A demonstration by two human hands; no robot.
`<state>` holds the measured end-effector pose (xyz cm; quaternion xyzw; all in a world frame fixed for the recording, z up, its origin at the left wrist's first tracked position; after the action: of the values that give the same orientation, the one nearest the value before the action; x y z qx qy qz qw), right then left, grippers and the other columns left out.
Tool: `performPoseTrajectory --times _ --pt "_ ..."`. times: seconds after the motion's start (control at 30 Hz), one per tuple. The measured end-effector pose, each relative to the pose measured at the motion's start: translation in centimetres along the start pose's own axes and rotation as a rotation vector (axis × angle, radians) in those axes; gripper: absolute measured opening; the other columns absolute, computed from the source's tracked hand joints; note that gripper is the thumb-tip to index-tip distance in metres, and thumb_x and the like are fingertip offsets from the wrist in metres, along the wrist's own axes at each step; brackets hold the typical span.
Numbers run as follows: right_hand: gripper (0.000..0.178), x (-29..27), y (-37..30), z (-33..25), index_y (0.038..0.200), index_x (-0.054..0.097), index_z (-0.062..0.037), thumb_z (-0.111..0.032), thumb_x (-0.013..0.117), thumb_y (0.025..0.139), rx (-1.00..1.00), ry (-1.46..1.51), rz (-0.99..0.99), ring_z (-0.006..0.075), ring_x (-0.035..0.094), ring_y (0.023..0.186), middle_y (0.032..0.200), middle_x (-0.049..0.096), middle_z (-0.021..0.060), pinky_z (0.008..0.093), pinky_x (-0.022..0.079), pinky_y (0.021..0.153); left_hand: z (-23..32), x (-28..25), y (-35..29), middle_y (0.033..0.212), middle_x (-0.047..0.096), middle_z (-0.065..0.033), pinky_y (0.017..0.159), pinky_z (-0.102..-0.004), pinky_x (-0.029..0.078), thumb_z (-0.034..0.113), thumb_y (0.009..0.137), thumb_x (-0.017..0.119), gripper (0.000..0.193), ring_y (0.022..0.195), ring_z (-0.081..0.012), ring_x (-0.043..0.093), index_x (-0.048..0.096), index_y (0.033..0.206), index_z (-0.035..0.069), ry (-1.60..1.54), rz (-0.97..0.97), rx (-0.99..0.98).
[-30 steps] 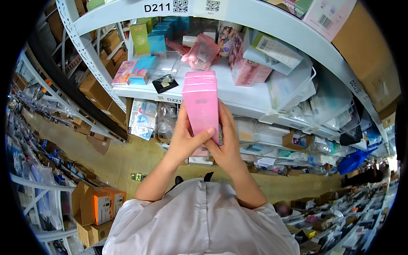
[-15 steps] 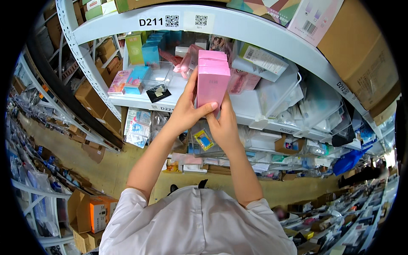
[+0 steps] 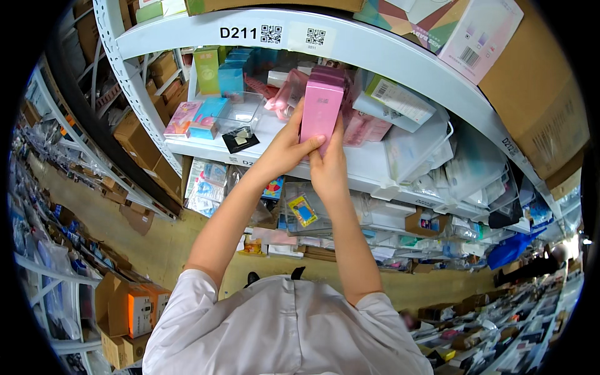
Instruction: The person organizes stationery items on a warehouse shelf. They pick up various small packages, including pink boxes, yellow packets, and green boxes, inspect them, and place them back into the shelf bins. The person handles items one by one, occasionally grouping similar items together before restocking them.
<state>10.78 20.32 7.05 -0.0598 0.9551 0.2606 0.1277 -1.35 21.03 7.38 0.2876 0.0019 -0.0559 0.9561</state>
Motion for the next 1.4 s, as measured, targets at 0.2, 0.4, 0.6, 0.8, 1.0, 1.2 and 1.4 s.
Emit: performPoseTrajectory --times 0.2,0.4,0.6,0.8,1.0,1.2,1.4 --pt "0.096 -0.2 0.1 0.5 0.173 0.013 -0.0097 -0.002 0.072 0.097 -0.048 -0.1 0.046 0.0492 0.066 0.131 0.147 0.064 0.029 0.0525 0.055 0.107 0.1 0.2 0.2 0.17 0.04 -0.0215 0.127 -0.0415 0.035 0.018 0.103 0.074 0.092 0.157 -0.0301 0.041 0.018 0.173 0.0 0.077 -0.057 0.003" --pt "0.097 -0.1 0.0 0.0 0.173 0.009 -0.0068 0.003 0.066 0.096 -0.005 -0.09 0.022 0.0517 0.065 0.13 0.149 0.06 0.0326 0.052 0.056 0.105 -0.3 -0.1 -0.3 0.171 0.038 -0.0298 0.127 -0.0443 0.036 0.028 0.1 0.08 0.104 0.159 -0.0379 0.041 0.013 0.172 -0.005 0.209 -0.037 0.0" --pt "0.104 -0.6 -0.2 0.0 0.173 0.009 -0.0033 0.003 0.072 0.091 -0.026 -0.048 0.032 0.0508 0.066 0.13 0.151 0.059 0.0328 0.0516 0.056 0.105 2.4 -1.2 -2.4 0.172 0.039 -0.0278 0.129 -0.0444 0.033 0.029 0.1 0.081 0.099 0.162 -0.0374 0.036 0.021 0.172 -0.003 0.415 0.087 0.025" --pt "0.108 -0.1 -0.4 -0.2 0.173 0.009 0.0 0.001 0.078 0.089 -0.023 -0.075 0.024 0.051 0.061 0.137 0.159 0.049 0.0351 0.0506 0.052 0.111 4.9 -3.6 -2.8 0.174 0.037 -0.0283 0.13 -0.0433 0.03 0.026 0.103 0.077 0.094 0.163 -0.0369 0.036 0.021 0.172 -0.003 0.526 0.184 0.036" --pt "0.103 0.0 -0.2 -0.1 0.172 0.012 -0.0003 0.0 0.076 0.091 -0.061 -0.154 -0.005 0.0519 0.059 0.138 0.159 0.049 0.035 0.0523 0.052 0.111 3.2 -2.6 -2.0 0.17 0.038 -0.0341 0.126 -0.0429 0.037 0.033 0.105 0.074 0.096 0.16 -0.0412 0.039 0.018 0.17 -0.008 0.279 0.075 0.009" --pt "0.093 -0.2 0.6 -0.2 0.171 0.017 -0.0035 0.001 0.068 0.094 -0.065 -0.122 -0.024 0.05 0.062 0.136 0.155 0.056 0.0318 0.0524 0.054 0.109 1.7 0.4 -1.0 0.169 0.037 -0.0312 0.128 -0.0446 0.034 0.032 0.1 0.08 0.099 0.159 -0.0389 0.038 0.021 0.169 -0.009 0.144 0.02 0.078" --pt "0.089 -0.4 1.4 1.1 0.17 0.016 0.0023 0.0 0.065 0.096 -0.123 -0.172 0.012 0.0533 0.059 0.137 0.156 0.052 0.036 0.0539 0.053 0.11 0.3 0.1 -0.2 0.166 0.038 -0.0333 0.127 -0.0469 0.036 0.019 0.097 0.078 0.093 0.157 -0.0443 0.04 0.024 0.167 -0.009 0.446 0.07 0.167"
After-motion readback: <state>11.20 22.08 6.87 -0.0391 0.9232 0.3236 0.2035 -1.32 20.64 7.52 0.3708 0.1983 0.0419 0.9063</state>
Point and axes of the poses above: each hand's wrist, its own y-axis towards the middle knuckle, its own x-axis out of the palm, z = x × y, the point moved 7 cm from there along y, towards the middle knuckle
